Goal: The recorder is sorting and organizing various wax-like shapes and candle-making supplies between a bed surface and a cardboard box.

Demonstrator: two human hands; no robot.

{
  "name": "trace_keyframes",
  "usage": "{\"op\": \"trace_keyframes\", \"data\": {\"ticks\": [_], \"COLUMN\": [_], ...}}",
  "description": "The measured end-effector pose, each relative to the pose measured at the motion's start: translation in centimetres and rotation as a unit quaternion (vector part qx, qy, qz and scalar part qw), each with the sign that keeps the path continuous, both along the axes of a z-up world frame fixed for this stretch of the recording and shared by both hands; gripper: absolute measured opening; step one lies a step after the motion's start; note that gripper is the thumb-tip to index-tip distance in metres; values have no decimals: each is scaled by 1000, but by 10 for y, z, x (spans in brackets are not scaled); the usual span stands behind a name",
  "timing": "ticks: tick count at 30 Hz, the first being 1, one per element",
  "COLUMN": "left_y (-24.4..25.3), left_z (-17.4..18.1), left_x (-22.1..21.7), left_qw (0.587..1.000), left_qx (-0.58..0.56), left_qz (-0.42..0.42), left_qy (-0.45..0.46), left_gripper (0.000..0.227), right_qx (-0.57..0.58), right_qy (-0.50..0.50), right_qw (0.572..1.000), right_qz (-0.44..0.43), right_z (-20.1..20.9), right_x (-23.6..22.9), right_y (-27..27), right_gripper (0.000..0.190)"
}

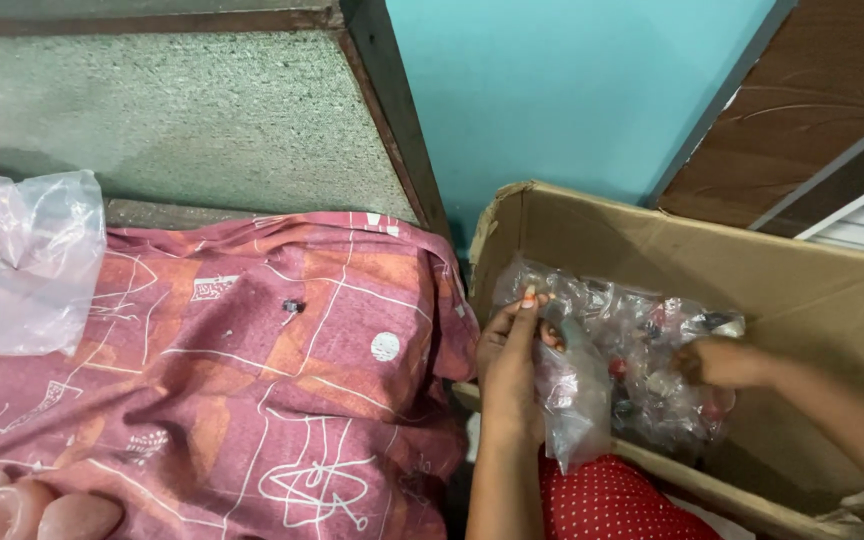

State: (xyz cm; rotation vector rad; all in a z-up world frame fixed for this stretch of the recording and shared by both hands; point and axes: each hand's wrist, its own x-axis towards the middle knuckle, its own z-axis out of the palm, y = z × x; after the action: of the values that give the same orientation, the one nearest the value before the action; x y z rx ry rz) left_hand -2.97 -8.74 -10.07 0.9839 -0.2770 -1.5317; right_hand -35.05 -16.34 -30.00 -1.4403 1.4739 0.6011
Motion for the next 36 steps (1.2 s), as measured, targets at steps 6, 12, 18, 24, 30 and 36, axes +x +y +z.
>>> {"op": "trace_keyframes", "data": {"ticks": [6,12,18,24,30,36], "left_y": [-2,-2,1,2,4,5], "left_z": [7,4,9,25,15,6], "left_x": [2,3,2,-1,-6,-8], "left_qw": [998,994,997,998,993,981], "left_qx": [27,31,67,55,106,159], "left_qz": [39,105,38,39,-47,-101], "left_qy": [-36,23,-30,-21,-1,-47], "left_gripper": [18,24,33,41,73,83], "right_qx": [-129,-397,-376,-257,-174,-48], "right_qy": [-189,-370,-274,-339,-407,-468], "right_qw": [969,840,883,882,786,733], "right_qz": [-94,12,54,-202,-431,-491], "right_z": [153,195,213,195,201,206], "right_x": [104,141,158,133,130,138], "right_y": [43,91,77,60,61,59], "right_gripper": [37,78,59,39,30,37]}}
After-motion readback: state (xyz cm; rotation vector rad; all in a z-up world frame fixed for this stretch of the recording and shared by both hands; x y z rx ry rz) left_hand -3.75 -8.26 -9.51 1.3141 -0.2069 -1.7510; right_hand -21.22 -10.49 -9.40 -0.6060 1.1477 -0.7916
